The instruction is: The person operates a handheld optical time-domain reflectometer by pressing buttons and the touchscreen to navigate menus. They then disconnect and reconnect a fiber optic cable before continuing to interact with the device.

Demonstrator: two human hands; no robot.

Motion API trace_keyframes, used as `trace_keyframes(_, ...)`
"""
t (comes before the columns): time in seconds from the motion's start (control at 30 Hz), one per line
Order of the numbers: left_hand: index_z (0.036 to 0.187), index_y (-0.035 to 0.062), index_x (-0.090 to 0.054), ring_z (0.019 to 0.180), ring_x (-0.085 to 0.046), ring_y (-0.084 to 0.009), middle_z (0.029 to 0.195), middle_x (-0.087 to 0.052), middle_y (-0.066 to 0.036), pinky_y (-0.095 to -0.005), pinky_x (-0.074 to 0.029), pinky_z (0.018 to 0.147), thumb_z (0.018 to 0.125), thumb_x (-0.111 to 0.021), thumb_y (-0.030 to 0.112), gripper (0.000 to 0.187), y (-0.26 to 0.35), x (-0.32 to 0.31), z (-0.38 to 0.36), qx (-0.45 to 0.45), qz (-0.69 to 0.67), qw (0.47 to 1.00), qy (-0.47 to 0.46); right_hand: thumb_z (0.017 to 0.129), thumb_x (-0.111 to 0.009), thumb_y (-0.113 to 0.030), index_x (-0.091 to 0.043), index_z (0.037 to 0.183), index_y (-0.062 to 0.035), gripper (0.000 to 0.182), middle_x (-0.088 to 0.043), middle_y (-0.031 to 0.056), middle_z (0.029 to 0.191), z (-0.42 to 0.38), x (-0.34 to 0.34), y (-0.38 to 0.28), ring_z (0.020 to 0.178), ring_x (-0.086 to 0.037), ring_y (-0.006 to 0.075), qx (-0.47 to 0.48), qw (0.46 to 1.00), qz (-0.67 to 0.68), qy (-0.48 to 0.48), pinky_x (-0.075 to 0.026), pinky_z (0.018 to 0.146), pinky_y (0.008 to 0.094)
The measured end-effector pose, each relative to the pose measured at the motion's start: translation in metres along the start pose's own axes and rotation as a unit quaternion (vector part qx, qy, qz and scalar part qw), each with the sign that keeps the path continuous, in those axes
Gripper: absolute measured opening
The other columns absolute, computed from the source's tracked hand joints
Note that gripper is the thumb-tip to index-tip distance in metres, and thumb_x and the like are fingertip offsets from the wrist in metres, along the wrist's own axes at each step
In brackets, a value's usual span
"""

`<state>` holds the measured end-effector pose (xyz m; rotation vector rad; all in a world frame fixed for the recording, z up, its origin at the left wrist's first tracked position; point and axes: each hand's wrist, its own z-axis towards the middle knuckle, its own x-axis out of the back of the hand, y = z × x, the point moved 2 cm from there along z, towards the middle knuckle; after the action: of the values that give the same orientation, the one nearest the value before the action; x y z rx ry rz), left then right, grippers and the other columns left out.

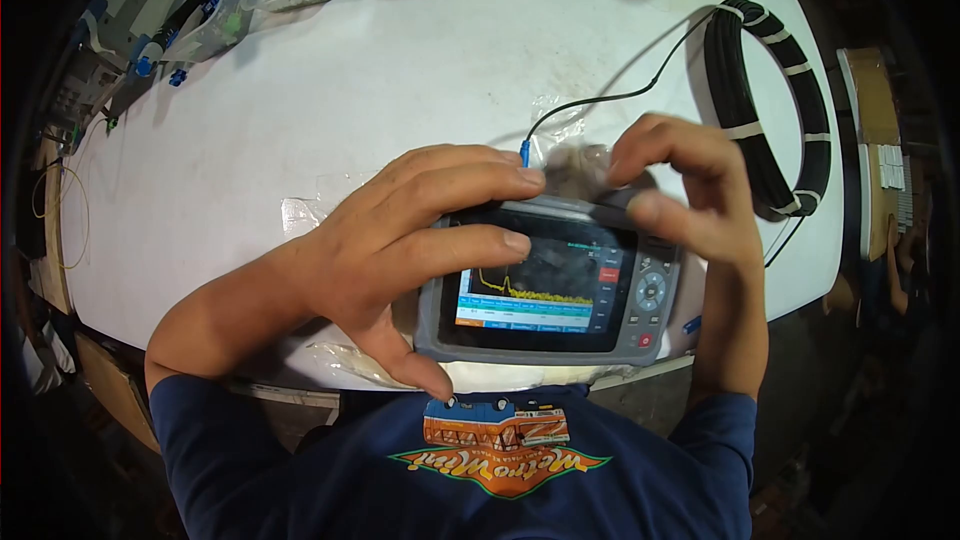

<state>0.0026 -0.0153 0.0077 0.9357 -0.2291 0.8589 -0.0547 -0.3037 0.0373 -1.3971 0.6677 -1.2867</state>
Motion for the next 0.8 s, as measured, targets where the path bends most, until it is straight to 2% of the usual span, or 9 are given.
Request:
trace_keyframes(0.1,0.139,0.0068,-0.053,0.126,-0.057,-0.0453,0.142,-0.052,-0.027,-0.0545,-0.048,0.102,0.075,-0.078,0.071,0.094,0.002,0.002,0.005,-0.01,0.01,1.0,0.006,0.076,-0.082,-0.022,-0.072,0.096,0.0025,0.033,-0.072,0.0127,0.093,0.001,-0.001,-0.007,0.086,-0.07,0.0235,0.019,0.996,-0.032,-0.078,-0.053,0.079,0.0326)
trace_keyframes(0.23,0.138,0.0051,-0.056,0.122,-0.061,-0.0416,0.14,-0.055,-0.025,-0.0514,-0.05,0.099,0.077,-0.079,0.066,0.089,0.001,0.001,0.005,-0.005,0.002,1.0,0.019,0.075,-0.082,-0.027,-0.071,0.102,0.0035,0.042,-0.072,0.0136,0.097,-0.005,0.0,-0.01,0.09,-0.07,0.0261,0.004,0.994,-0.012,-0.105,-0.054,0.083,0.0346)
trace_keyframes(0.3,0.137,0.0054,-0.056,0.121,-0.061,-0.0402,0.14,-0.056,-0.024,-0.0509,-0.05,0.099,0.077,-0.08,0.065,0.088,0.002,0.0,0.004,0.003,-0.002,1.0,0.016,0.071,-0.083,-0.035,-0.07,0.108,0.0045,0.056,-0.071,0.0193,0.106,-0.006,0.004,-0.006,0.103,-0.069,0.0323,0.003,0.99,-0.003,-0.144,-0.052,0.092,0.0409)
trace_keyframes(0.47,0.135,0.0041,-0.057,0.12,-0.061,-0.0405,0.137,-0.057,-0.025,-0.051,-0.05,0.099,0.078,-0.079,0.067,0.087,0.003,0.002,0.006,0.006,0.005,1.0,0.015,0.071,-0.084,-0.034,-0.068,0.111,0.0048,0.058,-0.07,0.0193,0.113,-0.005,0.01,0.003,0.108,-0.067,0.0333,0.024,0.984,-0.008,-0.176,-0.051,0.094,0.0427)
trace_keyframes(0.53,0.135,0.0039,-0.058,0.121,-0.061,-0.0406,0.136,-0.056,-0.025,-0.0511,-0.05,0.099,0.079,-0.078,0.067,0.087,0.003,0.002,0.006,0.004,0.004,1.0,0.015,0.071,-0.082,-0.026,-0.068,0.112,0.002,0.051,-0.07,0.0151,0.112,-0.005,0.01,0.006,0.107,-0.066,0.03,0.038,0.983,0.02,-0.178,-0.051,0.094,0.0385)
trace_keyframes(0.7,0.135,0.0043,-0.059,0.122,-0.061,-0.0411,0.137,-0.056,-0.025,-0.0516,-0.05,0.099,0.079,-0.078,0.068,0.087,0.001,0.001,0.003,0.02,0.004,1.0,0.018,0.071,-0.083,-0.027,-0.067,0.116,0.0019,0.056,-0.069,0.0169,0.116,-0.005,0.012,0.007,0.109,-0.066,0.0308,0.036,0.98,0.015,-0.195,-0.051,0.095,0.039)
trace_keyframes(0.8,0.135,0.0058,-0.06,0.123,-0.061,-0.0419,0.139,-0.056,-0.024,-0.0518,-0.049,0.099,0.078,-0.078,0.068,0.086,-0.002,0.001,0.001,-0.005,-0.022,0.999,0.027,0.07,-0.085,-0.028,-0.067,0.118,0.0024,0.06,-0.068,0.0183,0.118,-0.005,0.016,0.005,0.11,-0.066,0.0317,0.039,0.976,0.009,-0.214,-0.051,0.095,0.0397)
